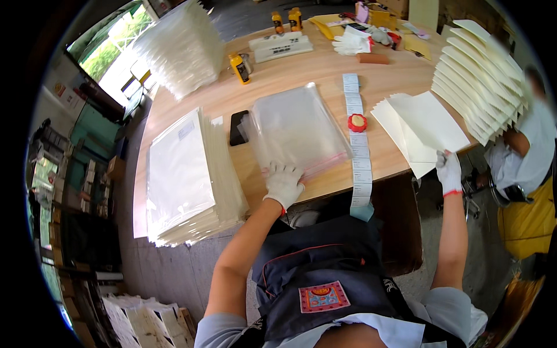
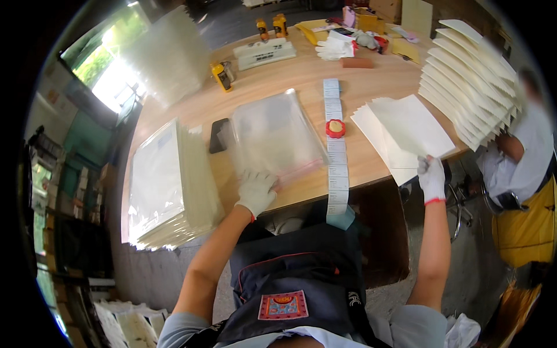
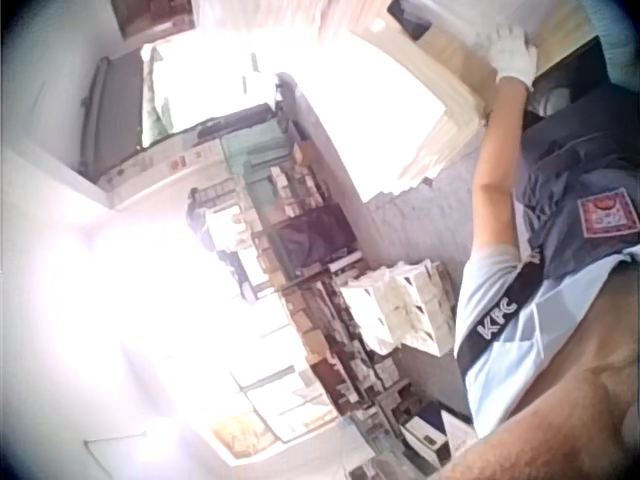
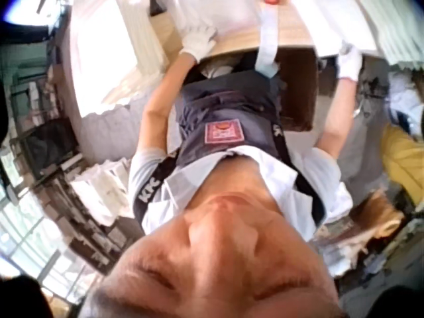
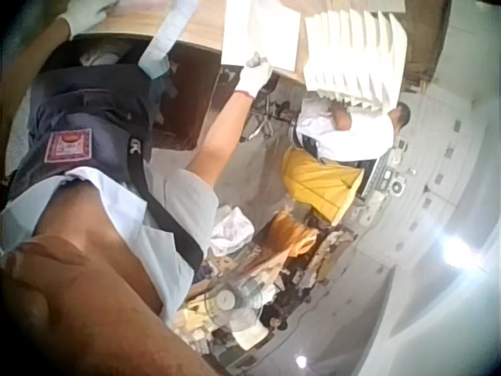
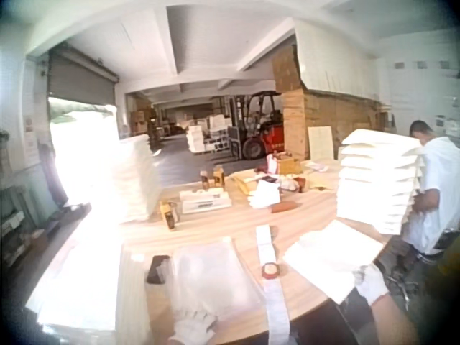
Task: The person places a book into a clear plastic sleeve, folds the top flap over, and seals it with a strip of adhesive tape. This process is repeated for multiple books, with the person handling each item individually and stacking the finished packages on the table.
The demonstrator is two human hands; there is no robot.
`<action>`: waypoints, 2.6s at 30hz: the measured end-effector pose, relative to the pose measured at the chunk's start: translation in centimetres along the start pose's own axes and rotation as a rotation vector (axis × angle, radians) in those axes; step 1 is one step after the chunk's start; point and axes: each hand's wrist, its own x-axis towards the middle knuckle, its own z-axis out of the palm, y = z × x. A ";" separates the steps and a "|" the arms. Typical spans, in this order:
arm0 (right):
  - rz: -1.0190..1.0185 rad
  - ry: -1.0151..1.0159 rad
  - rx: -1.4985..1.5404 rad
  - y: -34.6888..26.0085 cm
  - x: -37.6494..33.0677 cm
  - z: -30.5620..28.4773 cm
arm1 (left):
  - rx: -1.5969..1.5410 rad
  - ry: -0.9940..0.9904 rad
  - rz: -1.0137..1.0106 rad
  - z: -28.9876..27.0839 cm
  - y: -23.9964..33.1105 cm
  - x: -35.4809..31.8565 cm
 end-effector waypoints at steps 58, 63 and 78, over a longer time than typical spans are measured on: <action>0.034 -1.006 -1.234 18.0 -24.5 20.0 | -1.899 0.047 -0.855 5.0 3.8 -13.5; -0.541 -1.214 -1.444 21.6 -25.2 20.8 | -1.888 0.065 -0.873 4.6 2.8 -14.2; 0.284 -0.899 -0.773 18.9 -24.3 19.1 | -1.948 0.199 -0.952 4.9 1.9 -14.1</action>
